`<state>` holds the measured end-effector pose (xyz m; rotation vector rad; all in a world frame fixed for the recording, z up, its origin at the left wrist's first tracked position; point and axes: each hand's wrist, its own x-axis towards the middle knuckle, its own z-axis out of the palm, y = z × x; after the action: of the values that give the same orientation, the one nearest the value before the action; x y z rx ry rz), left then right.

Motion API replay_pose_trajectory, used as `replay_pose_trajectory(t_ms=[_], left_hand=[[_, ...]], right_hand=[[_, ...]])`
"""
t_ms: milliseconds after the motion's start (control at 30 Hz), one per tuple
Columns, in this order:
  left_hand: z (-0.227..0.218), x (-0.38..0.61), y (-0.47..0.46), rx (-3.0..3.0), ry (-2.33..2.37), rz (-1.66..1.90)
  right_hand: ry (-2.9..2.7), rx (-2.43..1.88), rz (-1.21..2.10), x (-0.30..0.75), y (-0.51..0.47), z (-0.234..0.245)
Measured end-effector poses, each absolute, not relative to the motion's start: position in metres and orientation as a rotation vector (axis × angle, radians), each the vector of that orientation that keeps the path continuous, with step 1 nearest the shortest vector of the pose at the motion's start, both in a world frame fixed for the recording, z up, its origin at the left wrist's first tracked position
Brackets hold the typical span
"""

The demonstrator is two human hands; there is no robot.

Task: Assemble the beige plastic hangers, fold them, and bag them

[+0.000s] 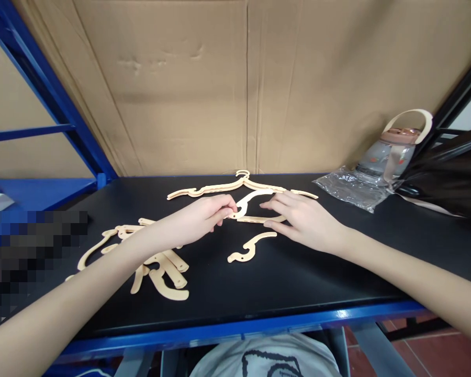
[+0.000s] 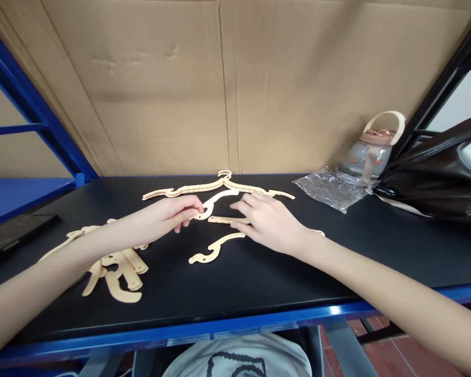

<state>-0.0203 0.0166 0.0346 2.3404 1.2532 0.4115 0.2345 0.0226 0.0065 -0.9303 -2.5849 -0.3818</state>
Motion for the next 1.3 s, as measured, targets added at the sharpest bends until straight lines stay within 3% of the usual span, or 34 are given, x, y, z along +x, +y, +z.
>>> replay_pose_trajectory(t_ms=[367,567,1133,1300], left_hand=[[0.025,-0.014,0.021,2.001,1.241,0.709],[0.036,-0.010,0.018,1.853,1.327,1.103],[0.043,-0.009,0.006,2.039,1.278,1.754],[0.045,-0.009,-0.003,2.436,1.409,1.469]], right_hand=[[-2.691,-0.889,-0.088,0.230,0.035,-0.001],[-2.685,-0.880,0.017,0.233,0.033,0.001],[-2.579,-1.001,0.240,0.231,0.020,0.008],[-2.589,-1.010,0.241,0.231,0.017,0.009]])
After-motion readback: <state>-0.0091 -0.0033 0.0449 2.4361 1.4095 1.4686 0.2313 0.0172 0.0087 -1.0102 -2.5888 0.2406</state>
